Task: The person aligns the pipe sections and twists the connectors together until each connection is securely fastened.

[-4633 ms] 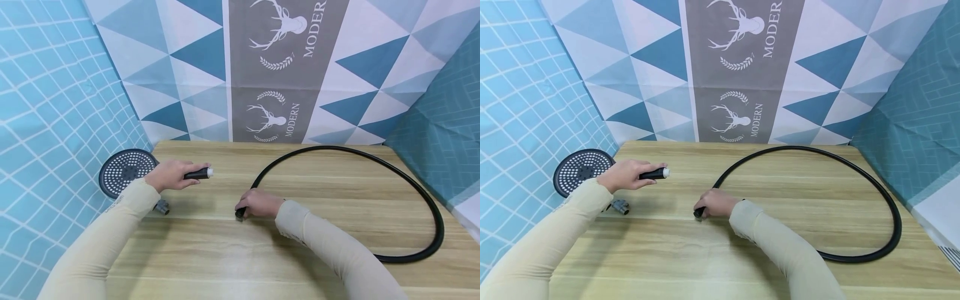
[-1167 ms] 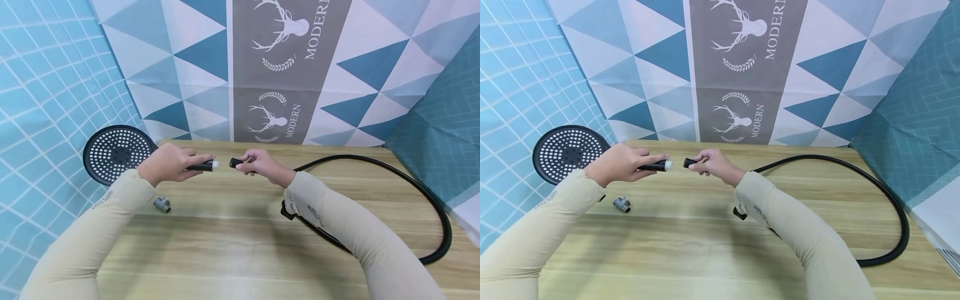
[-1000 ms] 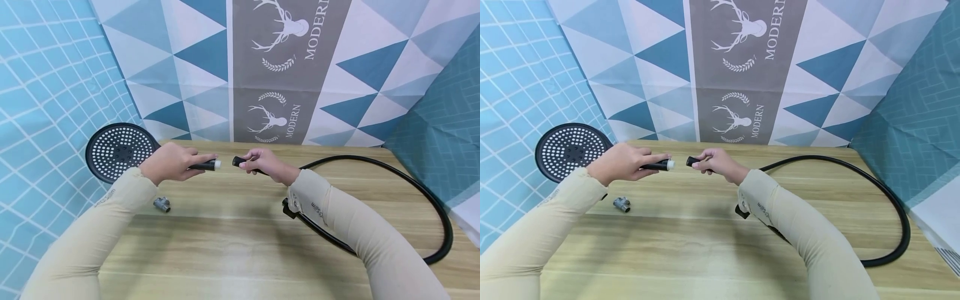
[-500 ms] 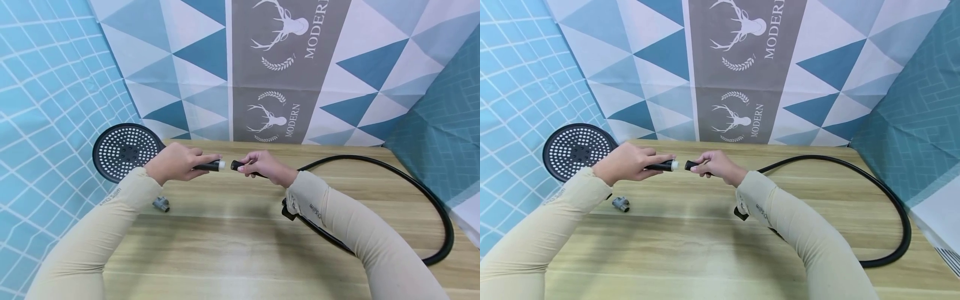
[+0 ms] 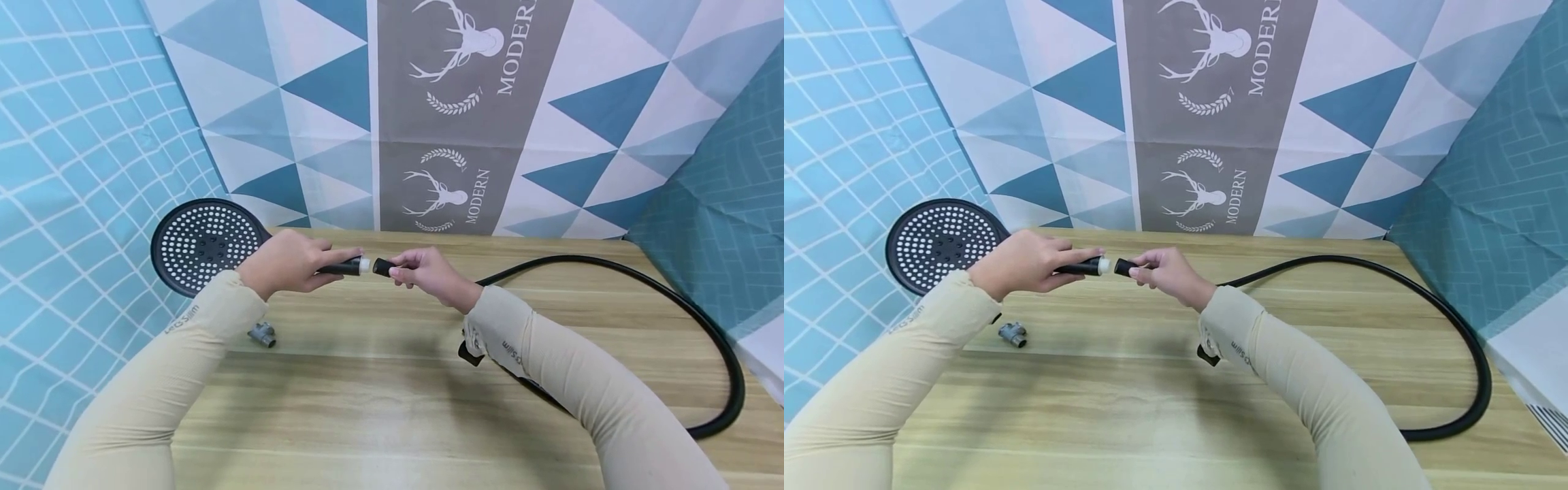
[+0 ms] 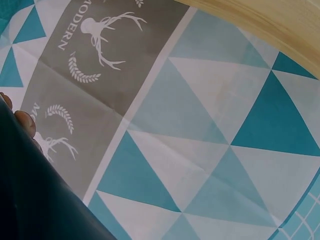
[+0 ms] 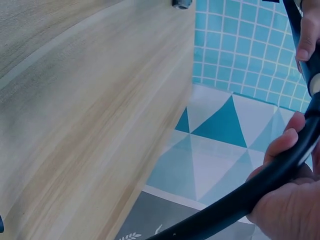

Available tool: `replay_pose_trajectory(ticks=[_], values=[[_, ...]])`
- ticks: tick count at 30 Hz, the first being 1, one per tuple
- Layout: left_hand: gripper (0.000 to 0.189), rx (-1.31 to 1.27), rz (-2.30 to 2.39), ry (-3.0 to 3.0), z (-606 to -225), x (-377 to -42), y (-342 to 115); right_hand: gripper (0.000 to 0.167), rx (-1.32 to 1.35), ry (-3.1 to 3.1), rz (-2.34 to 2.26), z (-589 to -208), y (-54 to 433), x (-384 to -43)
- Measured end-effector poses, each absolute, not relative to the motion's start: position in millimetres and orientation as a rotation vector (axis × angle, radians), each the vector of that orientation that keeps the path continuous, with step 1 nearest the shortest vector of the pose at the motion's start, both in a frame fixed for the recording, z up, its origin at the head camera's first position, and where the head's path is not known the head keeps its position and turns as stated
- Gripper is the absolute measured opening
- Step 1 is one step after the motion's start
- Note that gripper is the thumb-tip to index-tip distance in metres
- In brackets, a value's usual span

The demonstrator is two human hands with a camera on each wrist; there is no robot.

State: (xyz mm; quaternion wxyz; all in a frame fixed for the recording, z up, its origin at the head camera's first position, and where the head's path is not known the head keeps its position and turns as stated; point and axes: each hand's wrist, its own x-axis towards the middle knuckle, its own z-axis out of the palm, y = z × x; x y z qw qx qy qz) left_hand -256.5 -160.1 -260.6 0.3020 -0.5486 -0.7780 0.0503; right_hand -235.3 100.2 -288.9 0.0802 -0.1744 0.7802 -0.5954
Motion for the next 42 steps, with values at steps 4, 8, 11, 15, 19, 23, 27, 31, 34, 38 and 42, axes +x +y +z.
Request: replay_pose_trajectory(ticks=[4, 8, 11, 15, 19, 23, 27, 31, 34, 38, 42], values=[[0.048, -1.462, 0.112, -2.011, -260, -259, -158, 0.024, -0.504, 2.369, -1.795, -289, 99, -235], [0.048, -1.468, 0.1, -1.996, -260, -260, -156, 0.023, -0.469, 2.392, -1.783, -289, 98, -235], [0.049, -1.467, 0.096, -2.004, -259, -259, -156, 0.024, -0.452, 2.399, -1.769, -290, 97, -234], [0.05, -1.458, 0.098, -2.008, -259, -259, -156, 0.023, -0.451, 2.399, -1.764, -289, 95, -234], [0.049, -1.467, 0.086, -2.006, -260, -260, -155, 0.024, -0.454, 2.404, -1.754, -289, 94, -234], [0.047, -1.476, 0.078, -2.008, -262, -260, -154, 0.023, -0.47, 2.408, -1.756, -291, 93, -234], [0.046, -1.48, 0.088, -2.023, -263, -257, -154, 0.022, -0.474, 2.423, -1.748, -293, 91, -233], [0.046, -1.485, 0.108, -2.039, -263, -254, -155, 0.022, -0.503, 2.466, -1.72, -298, 90, -230], [0.046, -1.481, 0.123, -2.054, -263, -253, -155, 0.02, -0.585, 2.54, -1.708, -302, 89, -228], [0.046, -1.473, 0.144, -2.053, -263, -252, -155, 0.016, -0.676, 2.62, -1.721, -307, 89, -226], [0.047, -1.469, 0.164, -2.053, -261, -250, -155, 0.015, -0.722, 2.644, -1.74, -308, 88, -224]])
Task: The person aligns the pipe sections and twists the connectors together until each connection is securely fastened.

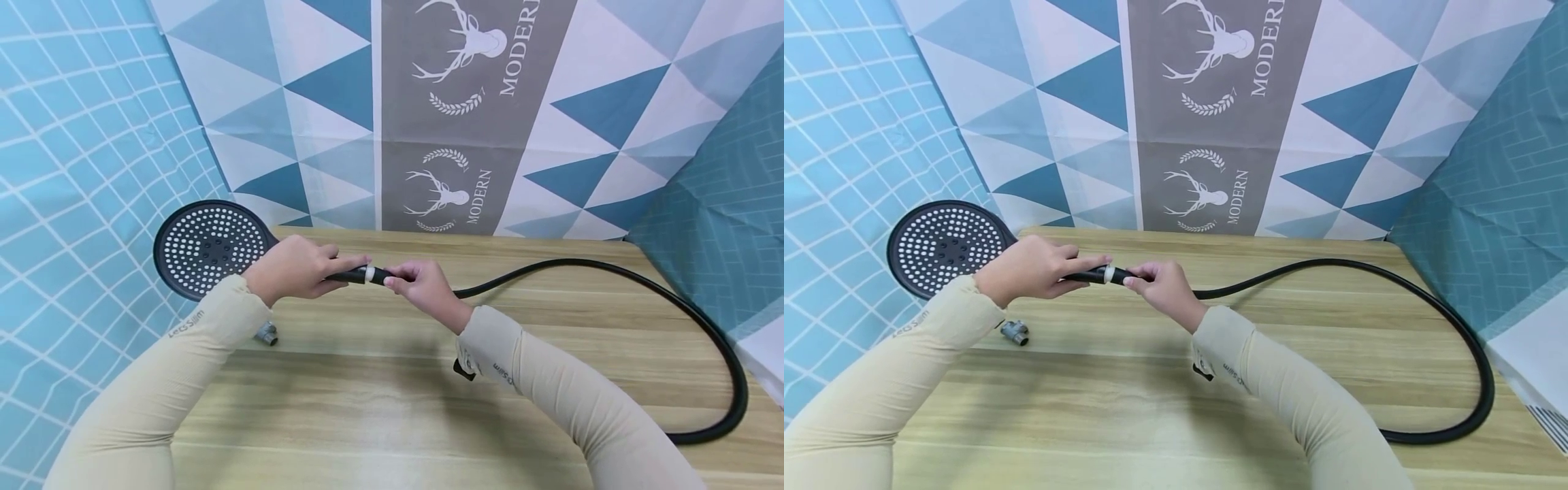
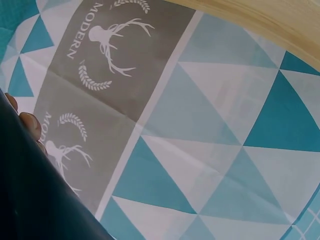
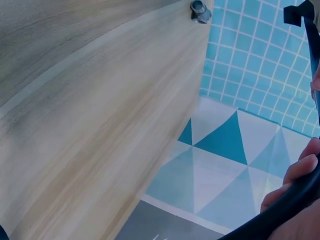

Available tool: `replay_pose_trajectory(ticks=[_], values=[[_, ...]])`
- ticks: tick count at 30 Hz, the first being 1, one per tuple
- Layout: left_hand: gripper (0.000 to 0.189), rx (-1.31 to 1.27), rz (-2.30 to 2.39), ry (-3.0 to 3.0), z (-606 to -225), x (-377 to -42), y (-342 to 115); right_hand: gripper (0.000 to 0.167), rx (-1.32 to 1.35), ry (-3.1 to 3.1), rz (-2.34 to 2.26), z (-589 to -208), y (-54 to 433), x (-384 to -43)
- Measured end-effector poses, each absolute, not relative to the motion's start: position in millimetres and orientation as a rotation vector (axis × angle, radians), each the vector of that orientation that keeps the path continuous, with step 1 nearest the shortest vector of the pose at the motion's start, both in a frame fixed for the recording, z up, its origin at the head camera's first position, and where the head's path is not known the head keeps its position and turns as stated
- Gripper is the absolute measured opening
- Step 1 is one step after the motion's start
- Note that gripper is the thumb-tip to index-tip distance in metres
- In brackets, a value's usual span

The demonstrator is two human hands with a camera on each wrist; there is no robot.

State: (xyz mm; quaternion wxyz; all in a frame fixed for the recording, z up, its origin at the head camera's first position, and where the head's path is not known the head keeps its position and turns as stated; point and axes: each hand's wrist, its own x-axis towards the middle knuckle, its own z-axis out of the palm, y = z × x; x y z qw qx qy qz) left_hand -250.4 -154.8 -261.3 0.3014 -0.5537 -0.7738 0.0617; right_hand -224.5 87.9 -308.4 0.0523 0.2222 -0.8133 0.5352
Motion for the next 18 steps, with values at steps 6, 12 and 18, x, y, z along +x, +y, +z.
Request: replay_pose_trajectory(ticks=[6, 12, 18], values=[[0.046, -1.455, 0.181, -2.062, -257, -251, -154, 0.017, 0.656, -2.503, 1.579, -301, 89, -223], [0.044, -1.452, 0.153, -2.055, -256, -252, -154, 0.018, 0.638, -2.521, 1.549, -294, 88, -222], [0.045, -1.46, 0.152, -2.067, -259, -252, -154, 0.018, 0.605, -2.558, 1.555, -295, 87, -220]])
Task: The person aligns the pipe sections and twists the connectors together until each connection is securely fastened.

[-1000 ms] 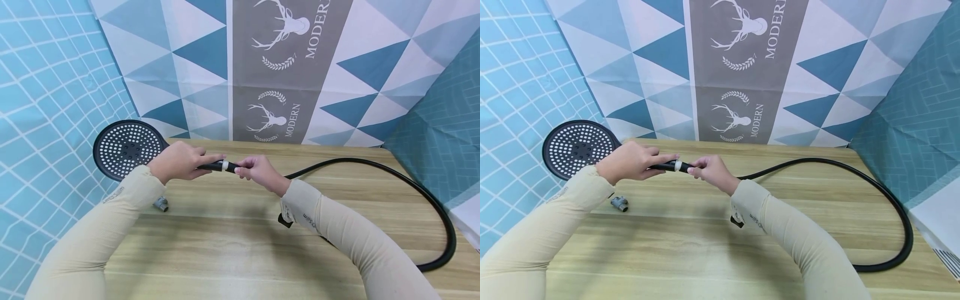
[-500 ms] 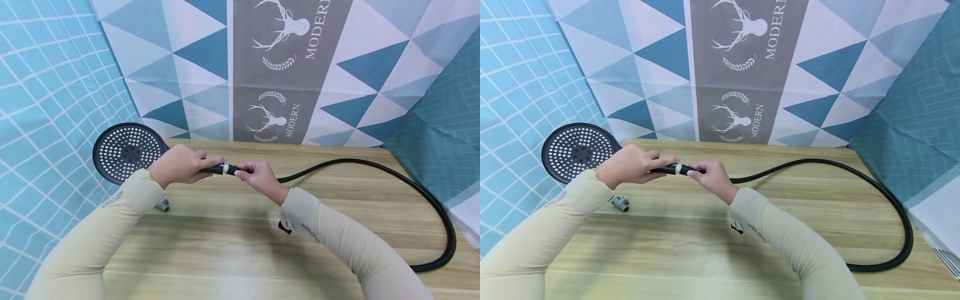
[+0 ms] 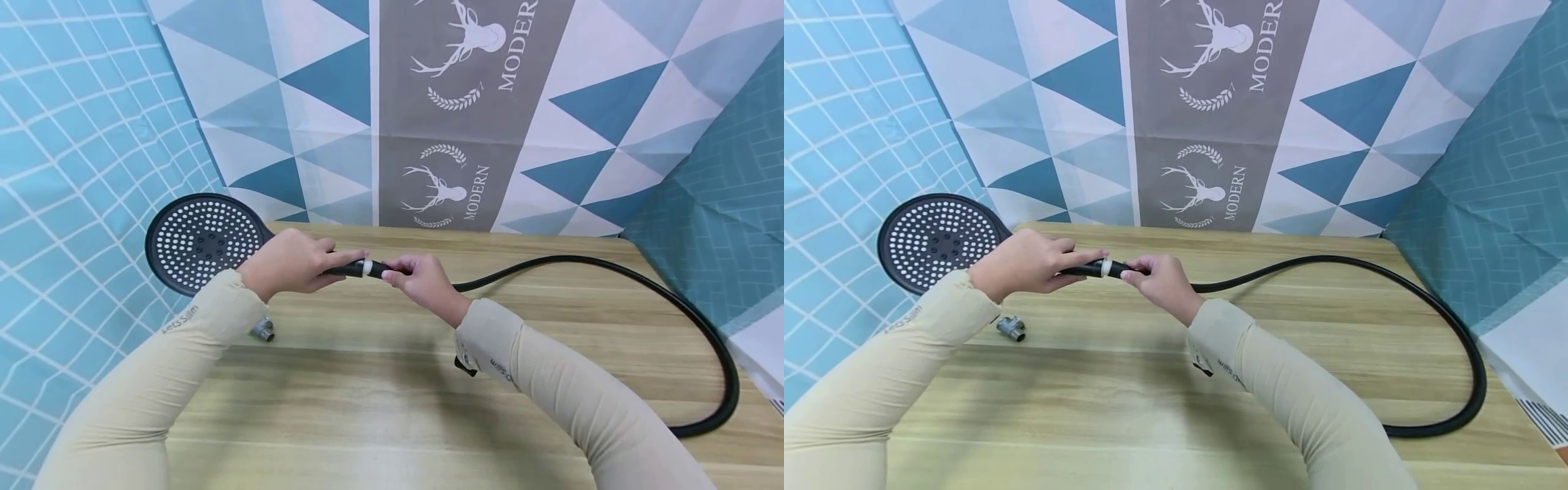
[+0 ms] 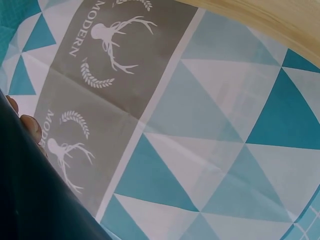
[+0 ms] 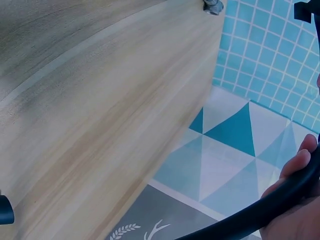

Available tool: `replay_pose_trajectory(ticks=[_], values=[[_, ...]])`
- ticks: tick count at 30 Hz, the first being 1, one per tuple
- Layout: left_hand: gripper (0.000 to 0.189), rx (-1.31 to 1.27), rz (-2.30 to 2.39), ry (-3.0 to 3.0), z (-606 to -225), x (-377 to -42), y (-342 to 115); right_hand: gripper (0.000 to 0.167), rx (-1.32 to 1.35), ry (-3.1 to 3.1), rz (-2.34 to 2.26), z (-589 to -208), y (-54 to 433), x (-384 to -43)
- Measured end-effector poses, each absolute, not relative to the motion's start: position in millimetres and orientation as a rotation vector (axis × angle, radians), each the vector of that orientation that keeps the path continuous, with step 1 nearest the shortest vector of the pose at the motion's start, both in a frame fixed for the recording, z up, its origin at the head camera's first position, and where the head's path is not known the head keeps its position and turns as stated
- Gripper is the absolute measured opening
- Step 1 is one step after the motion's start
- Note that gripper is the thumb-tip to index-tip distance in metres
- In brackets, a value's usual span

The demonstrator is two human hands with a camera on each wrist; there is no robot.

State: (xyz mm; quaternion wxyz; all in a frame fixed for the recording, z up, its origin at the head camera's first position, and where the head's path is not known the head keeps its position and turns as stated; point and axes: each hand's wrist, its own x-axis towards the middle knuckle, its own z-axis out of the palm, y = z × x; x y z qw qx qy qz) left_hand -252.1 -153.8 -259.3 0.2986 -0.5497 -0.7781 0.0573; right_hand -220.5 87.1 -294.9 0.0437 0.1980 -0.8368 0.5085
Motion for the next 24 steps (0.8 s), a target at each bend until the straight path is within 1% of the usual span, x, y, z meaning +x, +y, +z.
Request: replay_pose_trajectory(ticks=[3, 9, 15, 20, 24], values=[[0.045, -1.459, 0.156, -2.069, -259.4, -252.4, -153.6, 0.018, 0.591, -2.561, 1.552, -294.5, 86.3, -220.1], [0.047, -1.453, 0.159, -2.062, -259.0, -253.7, -153.4, 0.024, 0.571, -2.57, 1.549, -295.5, 85.4, -219.7], [0.046, -1.463, 0.154, -2.044, -260.8, -253.0, -153.0, 0.017, 0.558, -2.522, 1.627, -298.7, 85.7, -220.0], [0.045, -1.466, 0.152, -2.047, -262.5, -253.1, -152.4, 0.018, 0.504, -2.546, 1.643, -299.7, 86.3, -220.0], [0.044, -1.461, 0.17, -2.037, -263.8, -253.2, -151.8, 0.018, 0.51, -2.572, 1.601, -301.2, 87.4, -220.8]])
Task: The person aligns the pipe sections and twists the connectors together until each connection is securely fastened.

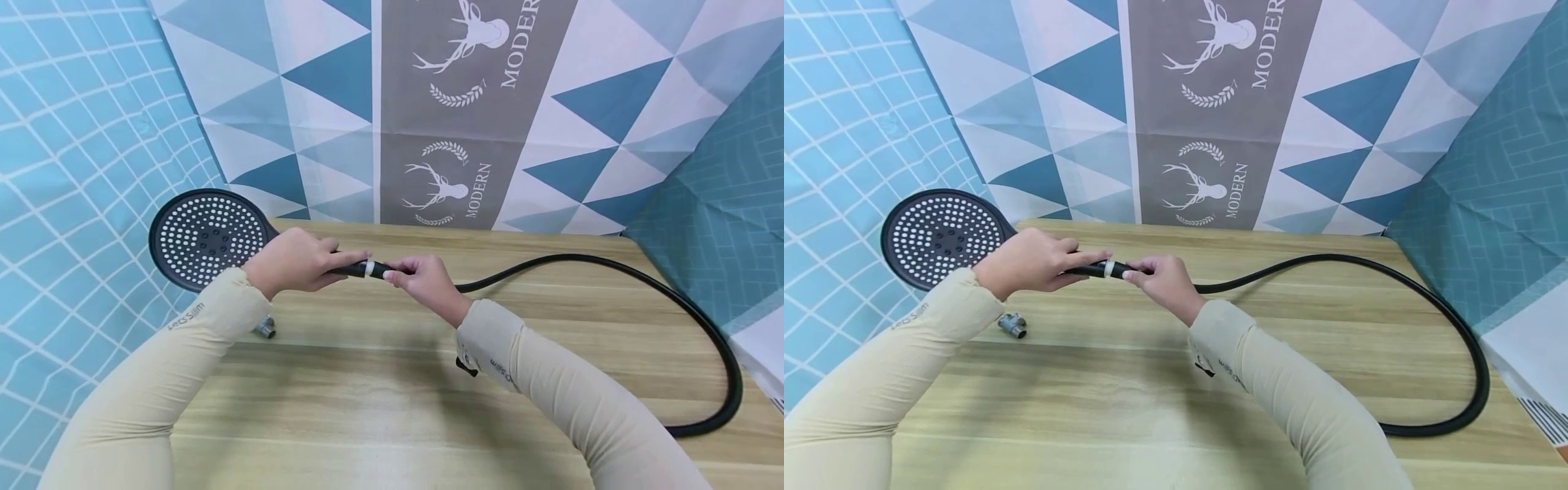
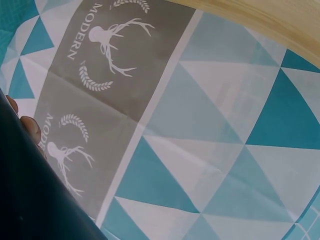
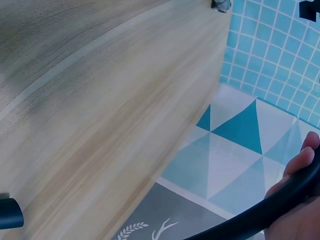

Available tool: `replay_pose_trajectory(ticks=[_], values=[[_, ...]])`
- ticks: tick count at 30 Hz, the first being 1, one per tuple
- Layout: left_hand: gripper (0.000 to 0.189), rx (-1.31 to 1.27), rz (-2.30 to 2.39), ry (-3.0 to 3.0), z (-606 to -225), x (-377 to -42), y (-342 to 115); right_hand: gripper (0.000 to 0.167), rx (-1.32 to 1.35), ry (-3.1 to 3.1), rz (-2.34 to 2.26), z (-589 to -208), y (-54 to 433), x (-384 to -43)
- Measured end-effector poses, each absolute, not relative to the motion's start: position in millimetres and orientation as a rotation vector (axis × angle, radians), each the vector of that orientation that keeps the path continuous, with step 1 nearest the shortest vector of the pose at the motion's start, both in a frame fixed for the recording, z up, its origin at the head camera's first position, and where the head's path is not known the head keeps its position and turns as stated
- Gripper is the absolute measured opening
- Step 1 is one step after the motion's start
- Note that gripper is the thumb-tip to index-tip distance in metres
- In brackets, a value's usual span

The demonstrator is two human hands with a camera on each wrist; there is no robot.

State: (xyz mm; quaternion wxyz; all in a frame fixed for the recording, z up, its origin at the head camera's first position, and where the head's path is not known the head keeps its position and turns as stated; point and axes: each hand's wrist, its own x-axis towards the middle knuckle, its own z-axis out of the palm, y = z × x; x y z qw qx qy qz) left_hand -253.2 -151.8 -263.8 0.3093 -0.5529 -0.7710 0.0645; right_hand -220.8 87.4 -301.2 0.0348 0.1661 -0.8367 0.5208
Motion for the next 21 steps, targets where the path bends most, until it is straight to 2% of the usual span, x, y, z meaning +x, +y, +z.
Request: replay_pose_trajectory(ticks=[11, 21], values=[[0.042, -1.452, 0.181, -2.012, -267.1, -255.3, -155.7, 0.016, 0.562, -2.579, 1.522, -302.3, 82.5, -222.6], [0.041, -1.467, 0.234, -1.977, -268.5, -252.3, -154.5, 0.017, 0.78, -2.593, 1.384, -301.6, 89.8, -223.0]])
